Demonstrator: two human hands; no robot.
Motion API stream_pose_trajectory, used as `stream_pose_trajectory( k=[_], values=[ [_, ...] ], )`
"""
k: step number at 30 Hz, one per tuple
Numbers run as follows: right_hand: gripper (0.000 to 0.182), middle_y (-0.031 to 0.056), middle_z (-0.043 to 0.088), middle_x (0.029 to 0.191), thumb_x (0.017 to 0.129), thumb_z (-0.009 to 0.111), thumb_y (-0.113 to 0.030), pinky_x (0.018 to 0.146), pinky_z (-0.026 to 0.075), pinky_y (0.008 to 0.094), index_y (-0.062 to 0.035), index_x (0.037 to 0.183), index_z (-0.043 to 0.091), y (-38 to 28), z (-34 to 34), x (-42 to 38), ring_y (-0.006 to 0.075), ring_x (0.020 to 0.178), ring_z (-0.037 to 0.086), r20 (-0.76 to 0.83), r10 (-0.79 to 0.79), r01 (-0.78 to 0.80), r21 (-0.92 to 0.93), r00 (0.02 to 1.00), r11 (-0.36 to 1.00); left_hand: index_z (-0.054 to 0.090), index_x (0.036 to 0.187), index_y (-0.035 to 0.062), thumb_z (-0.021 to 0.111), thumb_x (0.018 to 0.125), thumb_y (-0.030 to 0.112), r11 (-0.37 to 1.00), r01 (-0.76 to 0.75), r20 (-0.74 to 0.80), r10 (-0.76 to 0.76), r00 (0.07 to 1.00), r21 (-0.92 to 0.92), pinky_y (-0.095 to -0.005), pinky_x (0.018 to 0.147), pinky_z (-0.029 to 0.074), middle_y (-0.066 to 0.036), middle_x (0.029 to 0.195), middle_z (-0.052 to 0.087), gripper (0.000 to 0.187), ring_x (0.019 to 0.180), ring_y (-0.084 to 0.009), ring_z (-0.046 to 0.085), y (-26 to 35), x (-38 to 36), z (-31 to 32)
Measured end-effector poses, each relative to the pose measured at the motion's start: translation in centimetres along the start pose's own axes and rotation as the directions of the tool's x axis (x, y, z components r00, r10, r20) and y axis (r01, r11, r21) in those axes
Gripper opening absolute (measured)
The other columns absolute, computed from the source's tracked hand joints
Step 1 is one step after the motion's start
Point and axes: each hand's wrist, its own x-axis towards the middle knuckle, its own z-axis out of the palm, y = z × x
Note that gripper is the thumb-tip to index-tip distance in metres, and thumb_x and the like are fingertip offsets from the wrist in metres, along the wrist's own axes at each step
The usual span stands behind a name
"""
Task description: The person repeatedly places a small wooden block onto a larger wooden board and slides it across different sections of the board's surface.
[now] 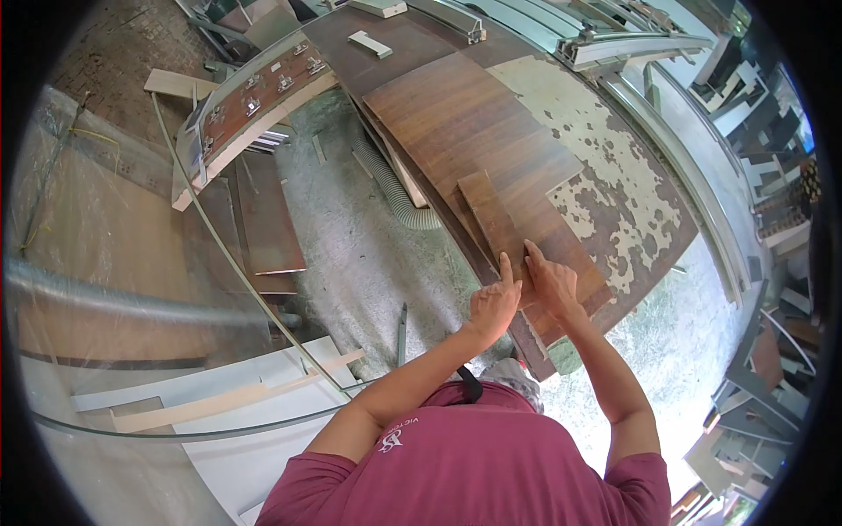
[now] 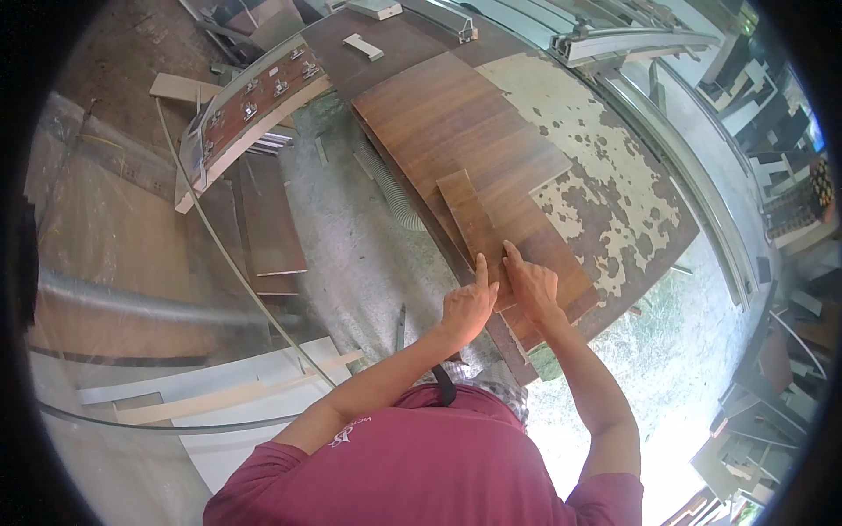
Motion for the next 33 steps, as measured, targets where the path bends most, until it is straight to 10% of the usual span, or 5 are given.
stream_pose_trajectory(
  k=[7,19,33],
  values=[
    [0.036,0.009,0.055,0.084,0.085,0.044,-0.023,0.062,0.047,0.0371,-0.0211,0.121,0.042,-0.6,0.6,-0.9,0.0247,0.08,0.057,-0.234,0.045,-0.03,0.067,0.971,0.997,0.021,0.13,-0.0003,0.049,0.083,0.026,0.973,0.033,0.068,-0.018,0.998,-0.23,-0.0408,0.068,0.047,-0.024,0.103,0.047,0.061,0.088,-0.0355,0.055,-0.1,-0.2,-1.0],
    [0.036,0.0069,0.046,0.104,0.075,0.055,-0.02,0.084,0.028,0.0391,-0.0091,0.11,0.052,1.1,2.4,-0.1,0.0229,0.101,0.041,-0.515,-0.088,0.166,0.106,0.853,0.98,0.025,0.13,0.0051,0.044,0.085,0.027,0.944,0.326,-0.062,-0.328,0.943,-0.043,-0.0435,0.067,0.047,-0.021,0.091,0.056,0.054,0.08,-0.035,0.058,3.8,1.5,1.9],
    [0.039,0.0039,0.048,0.084,0.072,0.057,-0.022,0.071,0.032,0.0349,-0.0164,0.111,0.051,7.4,1.2,-3.1,0.0202,0.081,0.046,-0.437,-0.16,0.232,0.117,0.885,0.966,0.035,0.126,0.0032,0.043,0.086,0.025,0.936,0.33,-0.272,-0.288,0.918,0.125,-0.0433,0.064,0.045,-0.016,0.082,0.059,0.046,0.074,-0.0325,0.058,10.2,0.1,6.2]
  ],
)
